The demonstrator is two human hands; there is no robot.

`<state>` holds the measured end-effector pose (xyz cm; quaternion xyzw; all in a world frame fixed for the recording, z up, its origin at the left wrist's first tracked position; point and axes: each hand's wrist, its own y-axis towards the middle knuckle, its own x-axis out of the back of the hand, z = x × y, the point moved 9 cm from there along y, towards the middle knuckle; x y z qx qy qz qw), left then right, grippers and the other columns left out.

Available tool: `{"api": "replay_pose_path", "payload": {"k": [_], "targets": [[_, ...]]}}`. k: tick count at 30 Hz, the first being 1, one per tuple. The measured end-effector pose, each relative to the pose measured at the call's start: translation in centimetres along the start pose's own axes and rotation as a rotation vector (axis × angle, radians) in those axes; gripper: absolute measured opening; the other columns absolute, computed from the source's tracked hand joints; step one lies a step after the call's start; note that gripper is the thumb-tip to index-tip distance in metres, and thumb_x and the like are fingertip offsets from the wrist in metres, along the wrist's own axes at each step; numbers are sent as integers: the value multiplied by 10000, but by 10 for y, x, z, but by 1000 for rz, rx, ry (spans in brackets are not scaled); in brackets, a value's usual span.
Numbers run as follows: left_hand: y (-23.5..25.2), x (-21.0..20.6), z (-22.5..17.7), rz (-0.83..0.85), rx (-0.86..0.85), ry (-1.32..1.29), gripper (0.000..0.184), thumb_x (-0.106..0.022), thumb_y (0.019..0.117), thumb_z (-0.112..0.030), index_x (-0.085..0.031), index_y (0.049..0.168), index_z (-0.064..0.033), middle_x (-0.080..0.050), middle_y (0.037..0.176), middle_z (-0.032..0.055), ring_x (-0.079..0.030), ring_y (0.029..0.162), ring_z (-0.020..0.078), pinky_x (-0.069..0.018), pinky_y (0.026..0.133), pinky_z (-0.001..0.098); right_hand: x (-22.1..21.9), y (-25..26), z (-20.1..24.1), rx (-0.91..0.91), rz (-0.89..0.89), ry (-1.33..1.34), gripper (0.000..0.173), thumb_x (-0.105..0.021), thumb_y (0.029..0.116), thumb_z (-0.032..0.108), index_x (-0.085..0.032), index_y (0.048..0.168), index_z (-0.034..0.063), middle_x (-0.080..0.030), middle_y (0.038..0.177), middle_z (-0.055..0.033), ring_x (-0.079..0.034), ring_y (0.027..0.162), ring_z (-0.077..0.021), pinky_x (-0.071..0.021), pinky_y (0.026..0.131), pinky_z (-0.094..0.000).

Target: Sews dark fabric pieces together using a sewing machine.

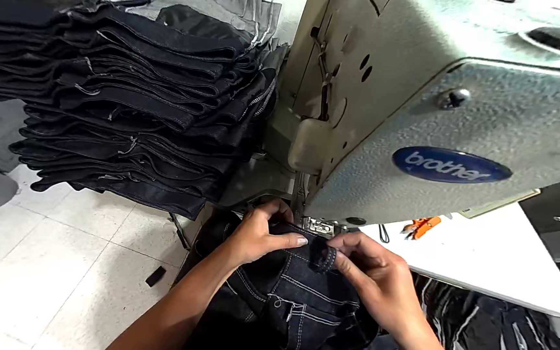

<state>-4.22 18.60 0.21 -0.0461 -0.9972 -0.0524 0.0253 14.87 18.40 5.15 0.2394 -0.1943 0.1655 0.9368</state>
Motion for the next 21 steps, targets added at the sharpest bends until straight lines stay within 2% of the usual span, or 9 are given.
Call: {"api": "replay_pose_path", "payload": {"k": [2,4,5,7,9,11,14,17,21], "targets": [[-1,6,-10,-73,-64,172,340,-871,771,-281,-697,1005,-106,-658,1076,7,-618,1068,84,-532,939,303,3,5,2,71,-56,-172,129,-691,911,255,-766,923,150,-700,854,79,-630,759,42,-530,672,-121],[-9,10,-32,-193,-148,459,385,-864,768,-373,-715,1018,-121,-654,1113,44,-613,1121,171,-531,948,392,5,7,9,164,-99,-334,141,-693,905,285,-778,886,175,-658,869,42,-595,847,25,-477,764,-108],[-16,8,-45,-251,-208,608,383,-854,772,-382,-717,1017,-121,-663,1093,66,-646,1066,206,-563,891,409,4,7,9,185,-106,-348,148,-690,910,289,-776,885,172,-679,871,34,-612,861,22,-485,785,-109],[-28,-7,-64,-244,-250,743,274,-811,840,-309,-732,994,-96,-696,949,69,-689,796,180,-602,691,351,3,7,5,188,-111,-319,166,-675,936,279,-767,907,145,-717,887,31,-656,862,28,-528,799,-111],[-39,-29,-64,-35,-72,556,252,-705,956,-247,-723,1098,-40,-708,823,56,-677,645,133,-585,591,297,2,4,4,196,-152,-299,180,-666,949,254,-757,913,103,-715,873,5,-663,838,13,-538,793,-115],[-46,-46,-51,115,136,232,287,-650,1005,-208,-664,1188,14,-726,839,86,-717,639,131,-614,567,284,0,1,5,222,-202,-300,182,-660,959,236,-751,914,85,-708,864,-16,-656,835,2,-527,792,-112],[-47,-48,-33,27,250,-40,208,-618,1027,-205,-689,1028,-10,-756,887,58,-762,749,125,-658,674,293,-3,-4,10,296,-260,-351,141,-638,978,192,-725,925,95,-700,877,-36,-658,882,-46,-515,816,-129],[-45,-46,-28,-78,229,-77,159,-669,986,-158,-665,893,-29,-753,833,41,-762,736,121,-658,682,290,-7,-11,22,429,-246,-468,113,-586,1005,89,-695,975,85,-705,926,-74,-681,959,-131,-534,888,-185],[-47,-45,-26,-125,292,-62,163,-731,902,-28,-572,938,-40,-742,797,52,-759,686,153,-659,649,307,-10,-15,24,449,-78,-550,273,-479,1018,-3,-719,1108,93,-723,1056,-99,-675,1065,-171,-517,963,-216]]}}
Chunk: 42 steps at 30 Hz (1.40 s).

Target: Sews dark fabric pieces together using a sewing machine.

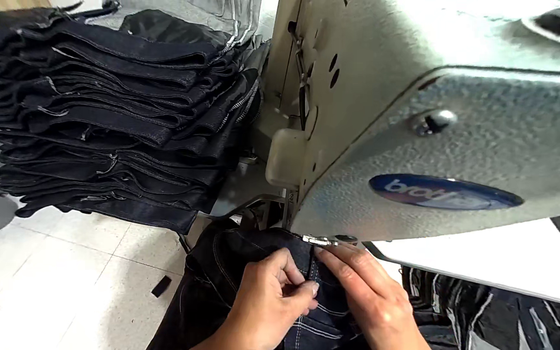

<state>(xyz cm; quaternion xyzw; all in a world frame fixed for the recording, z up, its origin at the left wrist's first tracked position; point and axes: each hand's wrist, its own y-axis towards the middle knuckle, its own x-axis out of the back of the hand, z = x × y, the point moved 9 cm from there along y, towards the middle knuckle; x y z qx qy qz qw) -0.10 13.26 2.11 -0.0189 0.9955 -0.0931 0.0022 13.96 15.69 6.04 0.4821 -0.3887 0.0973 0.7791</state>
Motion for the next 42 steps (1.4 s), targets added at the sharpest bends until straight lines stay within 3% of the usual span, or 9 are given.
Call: {"api": "replay_pose_path", "payload": {"k": [3,5,7,9,12,15,18,24,42], "targets": [[-1,0,-16,57,-209,386,218,-698,954,-142,-593,1097,-15,-673,689,35,-702,568,132,-613,535,288,0,-3,-11,-61,52,62,342,-454,1005,-7,-720,1144,156,-678,1055,-92,-642,1050,-153,-509,940,-201],[-14,-1,-41,-96,-730,837,224,-688,950,-291,-704,1026,-81,-605,620,-6,-602,528,113,-510,495,257,-1,-4,-18,-84,67,86,372,-449,1000,13,-725,1163,202,-669,1028,-82,-639,1007,-150,-520,894,-210],[-29,-7,-49,-44,-1160,1054,167,-557,1042,-224,-718,1066,-191,-673,870,-40,-625,865,141,-495,821,299,-2,-6,-23,-102,86,120,384,-431,1014,60,-724,1180,245,-682,991,-64,-658,944,-155,-546,822,-255],[-25,-12,-42,158,-1335,1118,272,-475,1068,-141,-705,1197,-205,-721,1227,-18,-615,1213,189,-432,1064,379,-6,-10,-34,-137,119,233,358,-432,1047,140,-724,1203,275,-708,995,-33,-675,929,-134,-555,806,-293],[-11,-9,-35,231,-1315,1047,243,-526,1071,-214,-688,1252,-196,-713,1272,1,-640,1148,190,-479,990,317,-14,-27,-62,-273,205,566,305,-515,1076,324,-679,1291,183,-726,1068,0,-674,999,-41,-557,903,-230],[-8,-5,-33,142,-1209,984,239,-574,1055,-291,-708,1239,-215,-708,1278,-33,-627,1130,164,-471,964,286,-26,-51,-92,-457,204,629,371,-550,1036,445,-678,1146,114,-701,858,54,-638,781,42,-543,726,-175],[-9,-5,-32,-2,-1138,956,227,-613,1034,-308,-732,1204,-215,-719,1254,-47,-624,1118,143,-466,962,265,-17,-38,-97,-467,125,610,357,-548,1042,438,-723,925,151,-697,805,113,-621,760,104,-514,702,-108],[-12,-5,-34,-125,-1075,974,226,-613,1032,-313,-756,1174,-212,-733,1227,-49,-622,1124,131,-456,967,246,-9,-21,-95,-385,99,549,380,-555,1038,445,-730,905,135,-716,822,89,-631,813,121,-517,740,-94],[-15,3,-45,-43,-1080,923,200,-645,1014,-309,-784,1091,-188,-760,1161,-29,-653,1059,137,-475,918,256,-4,-18,-85,-361,174,505,358,-588,1037,348,-720,905,42,-727,816,6,-623,826,124,-499,782,-88]]}}
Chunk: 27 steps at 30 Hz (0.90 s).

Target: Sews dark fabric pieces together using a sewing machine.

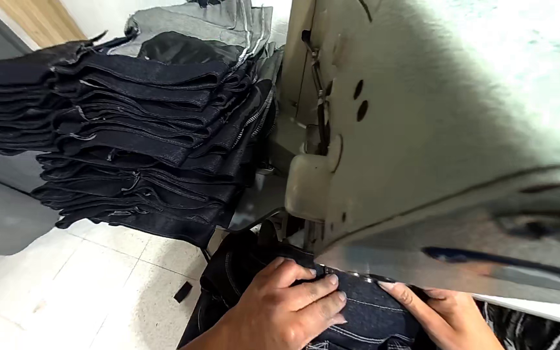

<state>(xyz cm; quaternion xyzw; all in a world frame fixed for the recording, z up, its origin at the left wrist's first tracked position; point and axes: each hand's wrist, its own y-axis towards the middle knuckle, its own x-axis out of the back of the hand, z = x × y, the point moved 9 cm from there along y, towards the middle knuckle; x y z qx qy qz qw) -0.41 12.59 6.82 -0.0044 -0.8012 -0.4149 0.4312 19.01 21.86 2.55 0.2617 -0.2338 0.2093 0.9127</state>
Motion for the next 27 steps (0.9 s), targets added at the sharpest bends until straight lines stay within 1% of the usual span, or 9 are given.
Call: {"api": "replay_pose_path", "payload": {"k": [4,7,11,15,18,20,22,25,27], "targets": [[3,14,15,50,13,-168,206,-630,1024,-278,-774,1049,-131,-769,1094,19,-675,1073,152,-503,954,273,1,2,0,-25,27,-17,366,-589,1036,348,-733,921,31,-738,852,5,-624,845,125,-508,806,-99],[1,33,30,17,30,-142,196,-644,1017,-264,-772,1027,-117,-773,1037,16,-692,1050,126,-534,950,265,-3,2,-1,-2,29,-42,409,-566,1043,407,-734,917,56,-730,819,3,-627,796,102,-507,749,-112],[0,49,50,27,98,-111,220,-632,1018,-275,-791,991,-126,-776,985,-25,-698,1028,73,-547,946,235,-3,0,-2,1,0,-100,446,-539,1036,463,-729,890,86,-702,760,36,-602,717,109,-486,664,-93],[-2,49,62,77,155,-53,245,-607,1021,-309,-797,980,-161,-764,960,-71,-688,996,36,-551,900,204,-4,-2,-4,-10,-6,-98,439,-534,1031,481,-728,901,110,-693,766,64,-598,706,108,-488,650,-96],[-1,41,67,64,223,-8,239,-615,997,-333,-801,989,-184,-767,958,-85,-697,998,32,-557,907,212,-5,-2,-5,-19,-6,-94,424,-534,1030,473,-723,899,117,-684,768,72,-597,708,99,-488,650,-104],[2,30,71,64,325,-45,214,-653,963,-306,-789,1029,-155,-768,993,-43,-708,1008,68,-569,923,263,-6,-3,-7,-35,1,-88,410,-537,1026,470,-731,915,126,-686,782,82,-603,722,99,-495,664,-106],[3,11,76,157,487,-161,265,-640,988,-310,-750,1128,-113,-744,1075,27,-694,1066,132,-561,961,352,-8,-3,-10,-48,9,-73,402,-539,1025,462,-734,916,127,-682,783,86,-602,726,94,-496,669,-114],[1,-22,79,385,708,-378,438,-524,1049,-401,-625,1272,-38,-684,1189,133,-637,1176,214,-491,1045,441,-10,-2,-14,-60,11,-51,412,-539,1022,474,-737,914,130,-683,784,88,-602,725,89,-497,668,-125],[-1,-33,77,433,748,-438,480,-470,1067,-420,-569,1295,-9,-691,1141,159,-649,1154,229,-493,1028,453,-11,-3,-14,-64,10,-40,421,-526,1029,466,-734,921,116,-683,788,77,-601,732,89,-496,679,-125]]}}
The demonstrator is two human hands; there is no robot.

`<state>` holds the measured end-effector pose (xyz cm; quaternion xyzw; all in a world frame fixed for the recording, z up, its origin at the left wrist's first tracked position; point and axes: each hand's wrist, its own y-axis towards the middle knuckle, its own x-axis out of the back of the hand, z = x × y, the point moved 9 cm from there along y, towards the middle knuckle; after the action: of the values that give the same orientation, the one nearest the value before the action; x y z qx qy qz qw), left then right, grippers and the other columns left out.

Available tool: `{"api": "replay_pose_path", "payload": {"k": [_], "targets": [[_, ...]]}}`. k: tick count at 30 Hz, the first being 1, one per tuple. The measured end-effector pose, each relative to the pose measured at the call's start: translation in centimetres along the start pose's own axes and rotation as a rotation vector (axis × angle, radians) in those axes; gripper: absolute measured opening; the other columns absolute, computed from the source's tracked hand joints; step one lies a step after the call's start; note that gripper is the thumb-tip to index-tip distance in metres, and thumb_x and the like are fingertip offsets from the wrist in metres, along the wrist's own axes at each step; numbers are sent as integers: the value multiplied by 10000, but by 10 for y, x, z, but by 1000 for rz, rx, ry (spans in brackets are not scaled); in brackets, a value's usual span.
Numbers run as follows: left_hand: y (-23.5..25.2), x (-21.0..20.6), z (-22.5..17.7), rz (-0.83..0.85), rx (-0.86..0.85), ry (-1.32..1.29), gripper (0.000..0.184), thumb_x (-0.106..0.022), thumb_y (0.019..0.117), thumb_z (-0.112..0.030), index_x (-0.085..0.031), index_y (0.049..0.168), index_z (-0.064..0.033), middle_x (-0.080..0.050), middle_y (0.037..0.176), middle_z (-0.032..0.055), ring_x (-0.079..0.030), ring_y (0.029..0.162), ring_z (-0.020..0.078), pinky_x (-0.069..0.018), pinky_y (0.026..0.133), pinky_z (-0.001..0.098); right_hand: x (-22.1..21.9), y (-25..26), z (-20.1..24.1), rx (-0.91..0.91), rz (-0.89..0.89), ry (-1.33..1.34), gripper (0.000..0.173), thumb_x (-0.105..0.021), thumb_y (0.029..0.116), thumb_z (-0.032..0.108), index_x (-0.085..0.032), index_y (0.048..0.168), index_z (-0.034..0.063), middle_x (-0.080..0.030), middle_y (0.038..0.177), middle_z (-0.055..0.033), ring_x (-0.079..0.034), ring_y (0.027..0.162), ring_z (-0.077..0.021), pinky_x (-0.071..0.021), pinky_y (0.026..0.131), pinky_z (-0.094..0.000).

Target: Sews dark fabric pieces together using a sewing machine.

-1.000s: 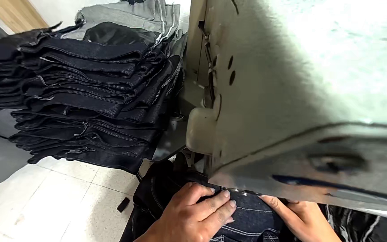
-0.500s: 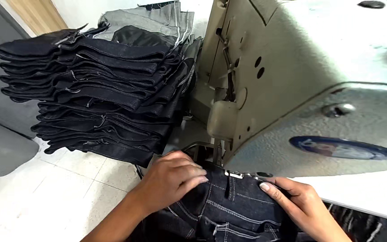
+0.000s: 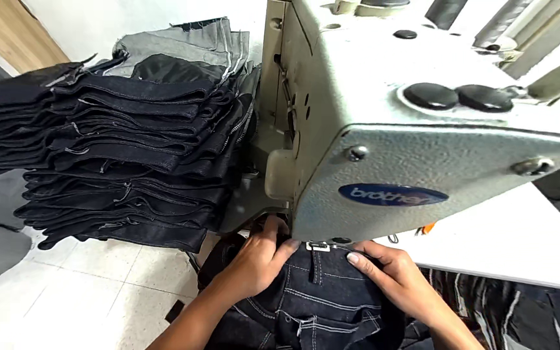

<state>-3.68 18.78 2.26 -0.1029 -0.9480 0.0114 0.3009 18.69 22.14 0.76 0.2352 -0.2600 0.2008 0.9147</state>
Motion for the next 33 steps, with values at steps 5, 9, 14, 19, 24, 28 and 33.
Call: {"api": "replay_pose_path", "payload": {"k": [5,9,14,19,24,28,33], "targets": [[-4,1,-4,-179,-101,-97,361,-490,1054,-244,-625,1269,13,-727,1015,116,-692,1003,138,-543,938,351,3,8,1,13,-121,-14,458,-538,1022,485,-714,813,117,-639,677,86,-550,640,115,-448,601,-107],[10,19,-9,-266,-102,-69,186,-568,976,-5,-737,1023,55,-733,957,155,-691,962,168,-538,916,352,24,36,7,-26,-258,-258,288,-628,876,279,-708,766,25,-661,682,-61,-643,662,-87,-519,626,-310],[11,28,-30,-287,-239,147,141,-620,918,-6,-754,892,25,-735,877,177,-729,874,273,-582,804,449,32,45,9,-190,-177,-200,300,-695,863,177,-689,928,-115,-697,857,-221,-682,805,-255,-526,778,-440],[4,25,-43,-381,-323,320,152,-625,888,-61,-753,812,-29,-733,775,136,-747,772,282,-597,679,450,37,40,15,133,-192,-19,346,-631,967,306,-665,825,-8,-632,698,12,-538,662,71,-423,645,-97],[9,22,-32,-385,-348,300,173,-616,899,-95,-765,813,-89,-736,770,83,-746,776,228,-592,654,432,9,52,-48,-48,-11,-14,378,-617,949,478,-719,854,127,-585,658,107,-512,605,44,-456,592,-210],[6,24,-37,-377,-432,354,163,-615,889,-95,-755,806,-94,-722,735,73,-739,725,216,-584,603,406,16,48,-19,-104,-20,-117,399,-601,986,428,-716,862,67,-630,686,2,-564,629,-36,-477,622,-232],[8,30,-40,-179,-260,316,185,-591,931,-42,-776,935,-50,-757,889,121,-747,896,260,-593,802,436,33,33,10,-202,-73,-197,420,-604,983,315,-705,933,-89,-711,867,-218,-693,839,-231,-537,798,-386]]}}
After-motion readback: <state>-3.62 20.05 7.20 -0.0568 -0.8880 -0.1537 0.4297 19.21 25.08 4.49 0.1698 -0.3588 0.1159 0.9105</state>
